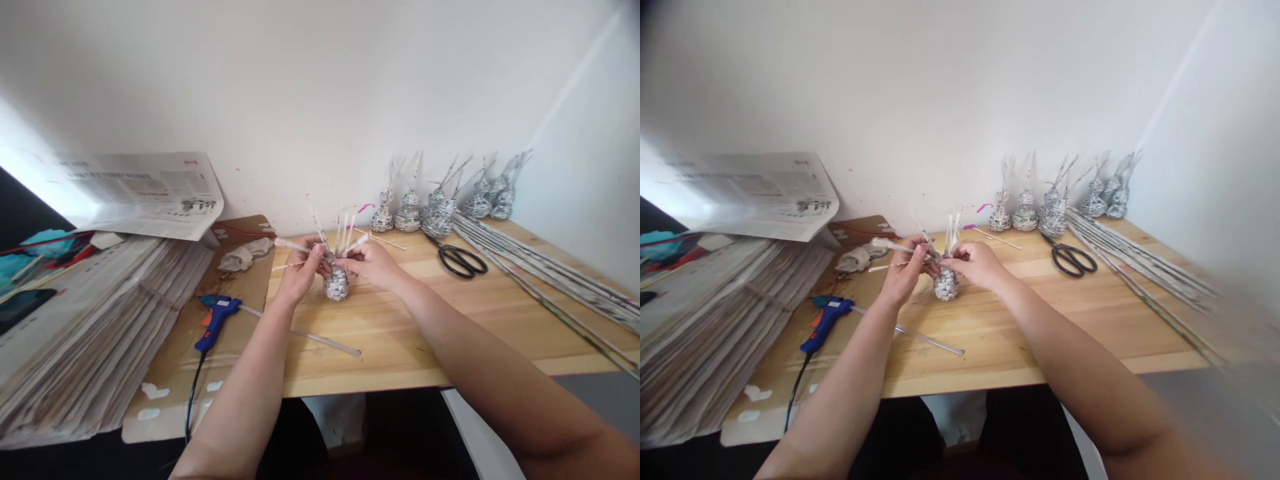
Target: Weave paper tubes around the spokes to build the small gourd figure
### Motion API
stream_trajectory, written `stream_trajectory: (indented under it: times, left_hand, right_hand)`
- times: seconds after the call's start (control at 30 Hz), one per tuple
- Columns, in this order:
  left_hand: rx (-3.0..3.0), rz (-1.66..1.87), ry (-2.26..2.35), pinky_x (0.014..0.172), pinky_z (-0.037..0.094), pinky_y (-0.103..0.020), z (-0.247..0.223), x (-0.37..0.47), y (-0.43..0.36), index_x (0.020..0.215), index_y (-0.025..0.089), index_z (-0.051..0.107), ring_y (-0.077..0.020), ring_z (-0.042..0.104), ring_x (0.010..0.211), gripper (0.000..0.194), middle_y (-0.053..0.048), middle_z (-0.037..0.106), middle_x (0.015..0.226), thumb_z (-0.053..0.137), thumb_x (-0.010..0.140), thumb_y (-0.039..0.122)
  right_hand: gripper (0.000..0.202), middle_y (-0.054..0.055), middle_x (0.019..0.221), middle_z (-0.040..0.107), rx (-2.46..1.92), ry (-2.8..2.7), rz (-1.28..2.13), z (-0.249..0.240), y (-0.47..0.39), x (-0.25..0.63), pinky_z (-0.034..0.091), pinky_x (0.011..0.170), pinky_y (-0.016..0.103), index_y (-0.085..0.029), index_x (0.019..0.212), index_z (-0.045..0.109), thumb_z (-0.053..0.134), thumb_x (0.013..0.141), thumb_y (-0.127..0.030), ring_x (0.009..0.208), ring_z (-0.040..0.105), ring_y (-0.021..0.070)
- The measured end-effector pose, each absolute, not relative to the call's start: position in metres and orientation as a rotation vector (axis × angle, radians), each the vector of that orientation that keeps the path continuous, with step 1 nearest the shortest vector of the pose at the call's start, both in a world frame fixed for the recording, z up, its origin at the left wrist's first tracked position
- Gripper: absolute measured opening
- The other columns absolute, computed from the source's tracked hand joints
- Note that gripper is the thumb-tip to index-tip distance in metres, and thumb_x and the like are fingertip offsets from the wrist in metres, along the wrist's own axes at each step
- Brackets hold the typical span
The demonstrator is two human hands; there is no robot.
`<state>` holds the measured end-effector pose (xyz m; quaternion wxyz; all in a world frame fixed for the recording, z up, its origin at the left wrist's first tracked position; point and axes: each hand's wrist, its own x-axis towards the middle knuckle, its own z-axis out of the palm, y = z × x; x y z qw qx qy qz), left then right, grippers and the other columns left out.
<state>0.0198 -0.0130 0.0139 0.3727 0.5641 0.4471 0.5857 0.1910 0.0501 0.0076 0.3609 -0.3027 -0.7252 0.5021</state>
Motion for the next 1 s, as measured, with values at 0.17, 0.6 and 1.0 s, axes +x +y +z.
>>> stream_trajectory:
  times: [0.17,0.6,1.0]
  left_hand:
    - [1.401,1.325,1.032,0.059,0.056,-0.026,0.011,0.010,-0.009,0.114,0.018,0.057,-0.0120,0.064,0.065,0.057,-0.005,0.065,0.095,0.083,0.065,0.031]
    - [1.398,1.364,0.945,0.075,0.055,-0.031,0.000,0.008,0.001,0.110,0.015,0.064,-0.0172,0.068,0.078,0.042,-0.009,0.073,0.091,0.075,0.072,0.029]
    - [1.178,1.469,0.922,0.067,0.056,-0.028,-0.001,0.018,-0.002,0.092,0.012,0.066,-0.0119,0.065,0.063,0.044,-0.003,0.068,0.073,0.080,0.068,0.046]
  right_hand:
    - [0.031,0.000,0.062,0.065,-0.761,-1.770,1.465,0.008,0.055,0.195,0.047,0.056,0.026,-0.016,0.074,0.066,0.079,0.066,-0.043,0.056,0.058,0.0122]
    - [0.040,-0.003,0.064,0.060,-0.666,-1.621,1.703,-0.001,0.062,0.195,0.044,0.061,0.025,-0.016,0.072,0.063,0.082,0.063,-0.050,0.060,0.053,0.0097]
    - [0.029,-0.002,0.069,0.057,-0.563,-1.387,2.016,-0.009,0.068,0.199,0.041,0.067,0.028,-0.020,0.080,0.065,0.083,0.068,-0.040,0.065,0.049,0.0118]
